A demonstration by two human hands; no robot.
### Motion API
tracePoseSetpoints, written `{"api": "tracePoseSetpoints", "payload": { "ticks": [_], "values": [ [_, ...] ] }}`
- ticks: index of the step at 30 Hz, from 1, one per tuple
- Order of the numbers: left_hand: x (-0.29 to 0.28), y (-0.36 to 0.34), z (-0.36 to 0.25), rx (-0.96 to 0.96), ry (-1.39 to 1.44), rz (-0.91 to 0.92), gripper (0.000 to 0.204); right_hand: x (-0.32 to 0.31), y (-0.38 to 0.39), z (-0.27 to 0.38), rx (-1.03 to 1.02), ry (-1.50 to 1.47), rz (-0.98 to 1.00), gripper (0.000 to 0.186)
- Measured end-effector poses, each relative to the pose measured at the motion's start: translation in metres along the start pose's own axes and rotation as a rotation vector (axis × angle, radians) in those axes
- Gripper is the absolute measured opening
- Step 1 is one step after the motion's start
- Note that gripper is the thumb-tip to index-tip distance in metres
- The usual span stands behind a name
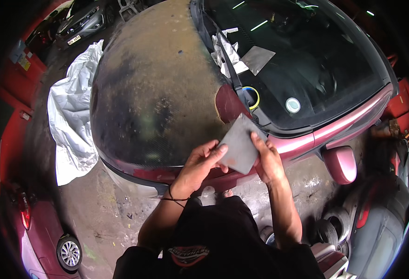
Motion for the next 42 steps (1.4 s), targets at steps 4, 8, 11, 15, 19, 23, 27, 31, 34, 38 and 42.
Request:
{"api": "tracePoseSetpoints", "payload": {
  "ticks": [4,8,11,15,19,23,27,31,34,38,42],
  "values": [
    [0.005,-0.042,0.012,0.071,0.273,-0.265,0.036,0.017,-0.066,0.021,0.062,-0.115,0.16,0.036],
    [0.019,-0.1,0.038,0.084,0.398,-0.472,0.038,0.006,-0.105,0.042,0.151,0.12,0.156,0.036],
    [0.021,-0.114,0.036,0.078,0.441,-0.603,0.034,-0.004,-0.132,0.047,0.147,0.243,0.148,0.038],
    [0.016,-0.13,0.041,0.035,0.414,-0.72,0.03,-0.007,-0.157,0.053,0.183,0.312,0.17,0.04],
    [0.015,-0.137,0.045,0.054,0.411,-0.784,0.03,-0.002,-0.168,0.056,0.181,0.388,0.124,0.041],
    [0.014,-0.144,0.04,0.045,0.409,-0.78,0.031,0.001,-0.177,0.058,0.177,0.389,0.089,0.039],
    [0.013,-0.15,0.038,0.037,0.416,-0.762,0.031,-0.001,-0.18,0.061,0.166,0.387,0.077,0.038],
    [0.012,-0.158,0.039,0.026,0.425,-0.788,0.039,-0.004,-0.189,0.056,0.161,0.348,0.075,0.038],
    [0.01,-0.161,0.035,0.042,0.43,-0.795,0.04,-0.001,-0.197,0.054,0.159,0.337,0.069,0.038],
    [-0.01,-0.173,0.042,0.035,0.467,-0.869,0.033,0.006,-0.211,0.051,0.132,0.367,0.032,0.041],
    [-0.012,-0.173,0.019,0.085,0.462,-0.822,0.028,0.015,-0.229,0.05,0.077,0.282,0.092,0.049]
  ]
}}
Point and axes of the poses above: each hand's wrist, its own y-axis away from the middle knuckle, its own x-axis out of the palm, z = x × y, the point moved 5 cm from there along -y, towards the middle knuckle, and after that the axes turned 4 degrees about x, right-handed, at the moved point
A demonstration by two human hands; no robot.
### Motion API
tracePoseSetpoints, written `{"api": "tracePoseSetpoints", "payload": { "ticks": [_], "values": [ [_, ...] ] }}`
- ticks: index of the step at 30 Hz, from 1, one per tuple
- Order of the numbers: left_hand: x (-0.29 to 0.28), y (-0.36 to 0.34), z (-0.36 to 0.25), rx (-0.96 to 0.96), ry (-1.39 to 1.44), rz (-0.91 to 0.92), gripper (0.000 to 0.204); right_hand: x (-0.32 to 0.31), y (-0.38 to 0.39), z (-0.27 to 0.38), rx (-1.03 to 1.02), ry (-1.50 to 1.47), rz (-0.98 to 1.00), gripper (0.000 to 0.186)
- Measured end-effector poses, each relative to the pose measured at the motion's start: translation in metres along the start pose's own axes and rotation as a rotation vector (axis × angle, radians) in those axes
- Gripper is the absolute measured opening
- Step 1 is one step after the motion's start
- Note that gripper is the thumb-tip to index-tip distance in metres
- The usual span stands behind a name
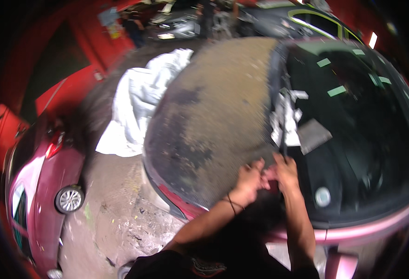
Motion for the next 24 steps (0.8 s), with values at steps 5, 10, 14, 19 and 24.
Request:
{"api": "tracePoseSetpoints", "payload": {
  "ticks": [5,10,14,19,24],
  "values": [
    [0.017,0.032,0.018,-0.002,0.082,0.168,0.039,-0.005,0.03,0.005,0.011,-0.116,0.029,0.049],
    [0.015,0.06,0.036,-0.141,-0.038,0.214,0.036,-0.032,0.045,0.008,-0.022,-0.014,0.091,0.045],
    [0.003,0.061,0.026,-0.228,-0.005,0.052,0.031,-0.039,0.049,0.019,0.066,0.171,0.103,0.044],
    [0.004,0.052,0.025,-0.122,0.022,0.111,0.029,-0.042,0.036,0.017,0.108,0.142,0.076,0.044],
    [0.004,0.05,0.02,-0.121,0.032,0.081,0.029,-0.034,0.029,0.018,0.104,0.153,0.1,0.041]
  ]
}}
Point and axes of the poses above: each hand's wrist, its own y-axis away from the middle knuckle, its own x-axis out of the palm, z = x × y, the point moved 5 cm from there along -y, towards the middle knuckle, and after that the axes turned 4 degrees about x, right-handed, at the moved point
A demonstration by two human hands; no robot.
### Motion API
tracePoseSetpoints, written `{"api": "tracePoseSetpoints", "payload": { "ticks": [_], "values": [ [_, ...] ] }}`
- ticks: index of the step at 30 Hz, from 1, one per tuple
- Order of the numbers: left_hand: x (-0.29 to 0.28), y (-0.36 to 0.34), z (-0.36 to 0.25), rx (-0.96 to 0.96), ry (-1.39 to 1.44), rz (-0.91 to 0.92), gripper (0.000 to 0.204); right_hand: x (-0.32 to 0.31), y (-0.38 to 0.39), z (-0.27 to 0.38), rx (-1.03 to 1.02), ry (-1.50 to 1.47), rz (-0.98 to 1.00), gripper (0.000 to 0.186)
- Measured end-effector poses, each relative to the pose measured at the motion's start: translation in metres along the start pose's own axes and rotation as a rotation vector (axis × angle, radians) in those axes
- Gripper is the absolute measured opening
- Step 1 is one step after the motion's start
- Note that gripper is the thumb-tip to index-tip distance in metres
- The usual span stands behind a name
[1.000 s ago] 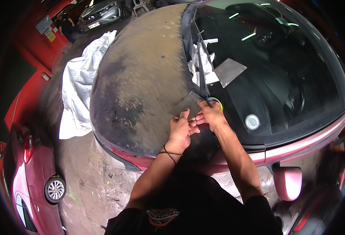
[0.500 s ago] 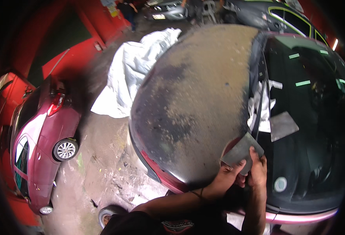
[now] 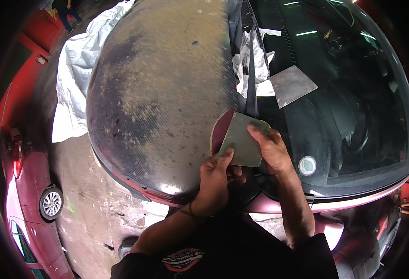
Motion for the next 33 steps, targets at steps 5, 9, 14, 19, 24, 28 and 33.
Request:
{"api": "tracePoseSetpoints", "payload": {
  "ticks": [5,9,14,19,24,28,33],
  "values": [
    [-0.003,-0.003,-0.004,0.008,0.012,0.016,0.033,0.006,-0.004,0.001,0.0,0.016,0.006,0.04],
    [-0.003,-0.004,-0.003,0.02,0.036,0.034,0.034,0.005,-0.006,0.0,-0.017,0.065,-0.005,0.039],
    [-0.003,-0.005,-0.001,-0.031,0.046,-0.012,0.033,0.004,-0.008,0.0,-0.016,0.077,-0.014,0.038],
    [-0.006,-0.005,0.001,-0.055,0.059,-0.028,0.031,0.005,-0.004,0.005,-0.066,0.2,-0.084,0.039],
    [-0.01,0.004,0.006,-0.218,0.11,-0.076,0.026,0.007,0.004,0.01,-0.143,0.314,-0.141,0.041],
    [-0.013,0.002,0.008,-0.208,0.188,-0.076,0.027,0.008,-0.002,0.011,-0.112,0.436,-0.167,0.038],
    [-0.018,-0.004,0.012,-0.173,0.215,-0.057,0.027,0.011,-0.009,0.009,-0.139,0.422,-0.158,0.036]
  ]
}}
Point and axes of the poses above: each hand's wrist, its own y-axis away from the middle knuckle, its own x-axis out of the palm, z = x × y, the point moved 5 cm from there along -y, towards the middle knuckle, and after that the axes turned 4 degrees about x, right-handed, at the moved point
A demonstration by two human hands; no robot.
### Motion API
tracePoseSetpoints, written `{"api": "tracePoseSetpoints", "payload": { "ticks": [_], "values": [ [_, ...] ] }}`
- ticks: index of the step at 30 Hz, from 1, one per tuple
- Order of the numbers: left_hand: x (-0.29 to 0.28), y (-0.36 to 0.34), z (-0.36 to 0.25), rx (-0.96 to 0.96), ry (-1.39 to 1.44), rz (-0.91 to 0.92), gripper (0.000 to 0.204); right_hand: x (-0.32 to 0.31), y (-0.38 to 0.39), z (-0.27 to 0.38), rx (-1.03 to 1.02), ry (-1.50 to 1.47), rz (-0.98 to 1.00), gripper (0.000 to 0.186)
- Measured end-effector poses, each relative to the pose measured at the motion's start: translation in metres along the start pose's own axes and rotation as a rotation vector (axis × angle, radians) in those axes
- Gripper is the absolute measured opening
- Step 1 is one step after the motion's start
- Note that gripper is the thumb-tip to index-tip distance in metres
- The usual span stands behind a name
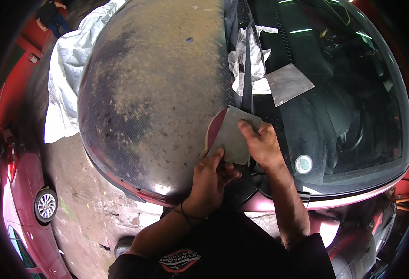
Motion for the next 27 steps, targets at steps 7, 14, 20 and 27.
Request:
{"api": "tracePoseSetpoints", "payload": {
  "ticks": [7,14,20,27],
  "values": [
    [0.003,-0.001,-0.002,-0.037,-0.002,-0.012,0.026,-0.002,-0.007,0.015,-0.022,0.118,0.045,0.044],
    [0.001,0.007,-0.018,0.015,0.007,-0.029,0.029,0.021,-0.01,0.036,-0.158,0.32,-0.019,0.058],
    [-0.002,0.012,-0.006,-0.048,-0.082,0.009,0.028,0.003,0.02,0.008,-0.085,0.0,-0.023,0.037],
    [-0.002,0.008,-0.001,-0.039,-0.068,-0.033,0.028,0.005,0.012,0.0,-0.055,0.012,-0.066,0.04]
  ]
}}
Point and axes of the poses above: each hand's wrist, its own y-axis away from the middle knuckle, its own x-axis out of the palm, z = x × y, the point moved 5 cm from there along -y, towards the middle knuckle, and after that the axes turned 4 degrees about x, right-handed, at the moved point
